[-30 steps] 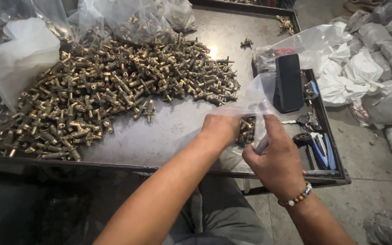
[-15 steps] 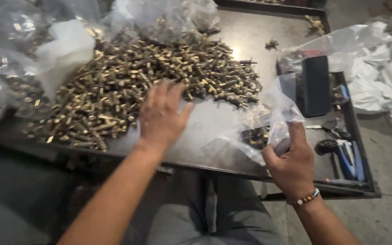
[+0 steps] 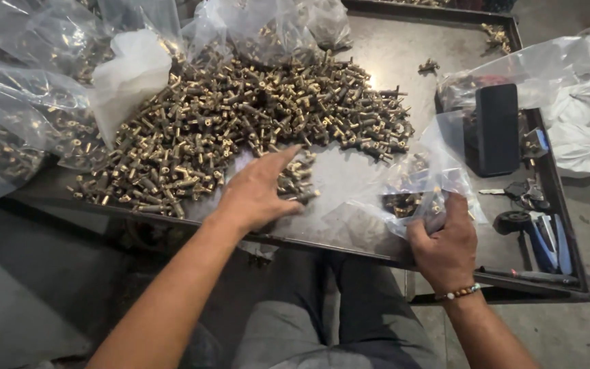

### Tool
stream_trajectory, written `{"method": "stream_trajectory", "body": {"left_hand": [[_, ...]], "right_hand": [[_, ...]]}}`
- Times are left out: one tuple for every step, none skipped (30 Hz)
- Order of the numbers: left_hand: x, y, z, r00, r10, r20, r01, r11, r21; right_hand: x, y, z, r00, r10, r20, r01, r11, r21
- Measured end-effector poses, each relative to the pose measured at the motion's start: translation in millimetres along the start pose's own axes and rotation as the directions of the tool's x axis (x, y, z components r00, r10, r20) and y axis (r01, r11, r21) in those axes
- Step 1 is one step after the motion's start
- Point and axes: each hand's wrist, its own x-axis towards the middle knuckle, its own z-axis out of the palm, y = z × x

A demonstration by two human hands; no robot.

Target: Sorting small brass metal parts and placing them into a plastic bag.

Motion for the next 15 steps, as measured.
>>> {"method": "stream_trajectory", "body": {"left_hand": [[-7, -3, 0, 1.000, -0.001, 0.005, 0.001, 1.000, -0.001], [-13, -5, 0, 0.997, 0.076, -0.021, -0.077, 0.996, -0.048], [-20, -6, 0, 0.987, 0.151, -0.052, -0.155, 0.984, -0.093], [-22, -7, -3, 0.988, 0.149, -0.049, -0.153, 0.984, -0.092], [-24, -7, -6, 0.992, 0.128, -0.010, -0.128, 0.991, -0.036], [-26, -8, -9, 0.994, 0.102, 0.029, -0.103, 0.995, 0.020], [-26, -11, -9, 0.995, 0.100, 0.032, -0.100, 0.995, 0.021], [-25, -15, -9, 0.998, 0.053, 0.025, -0.055, 0.995, 0.084], [-25, -18, -9, 1.000, 0.007, 0.014, -0.009, 0.989, 0.146], [-26, -17, -9, 1.000, 0.007, 0.017, -0.009, 0.989, 0.145], [-26, -16, -9, 0.998, 0.000, -0.065, 0.015, 0.973, 0.230], [-27, -15, -10, 0.989, 0.001, -0.146, 0.044, 0.949, 0.311], [-29, -9, -11, 0.990, 0.002, -0.143, 0.043, 0.950, 0.310], [-31, -2, -13, 0.981, 0.035, -0.188, 0.028, 0.947, 0.320], [-34, 4, -14, 0.970, 0.068, -0.233, 0.013, 0.944, 0.330]], "right_hand": [[-1, 4, 2, 1.000, 0.004, 0.003, -0.004, 1.000, -0.001], [-1, 9, 3, 1.000, -0.025, -0.013, 0.025, 1.000, -0.008], [-1, 13, 4, 0.998, -0.054, -0.028, 0.054, 0.998, -0.015], [-1, 13, 4, 0.998, -0.052, -0.026, 0.052, 0.999, -0.014], [0, 13, 5, 0.998, -0.050, -0.026, 0.050, 0.998, -0.024], [-1, 13, 5, 0.999, -0.048, -0.025, 0.047, 0.998, -0.034], [0, 10, 5, 0.999, -0.045, -0.022, 0.045, 0.998, -0.033], [0, 8, 4, 0.999, -0.048, -0.025, 0.047, 0.999, -0.024], [0, 6, 3, 0.998, -0.051, -0.029, 0.050, 0.999, -0.015], [0, 8, 4, 0.998, -0.048, -0.027, 0.048, 0.999, -0.016], [-1, 10, 5, 0.999, -0.043, -0.027, 0.043, 0.999, -0.018], [-1, 12, 5, 0.999, -0.038, -0.027, 0.037, 0.999, -0.021], [-1, 13, 5, 0.999, -0.035, -0.026, 0.034, 0.999, -0.023], [-1, 14, 6, 0.995, -0.093, -0.042, 0.091, 0.995, -0.048], [-1, 16, 6, 0.987, -0.152, -0.056, 0.147, 0.986, -0.075]]}}
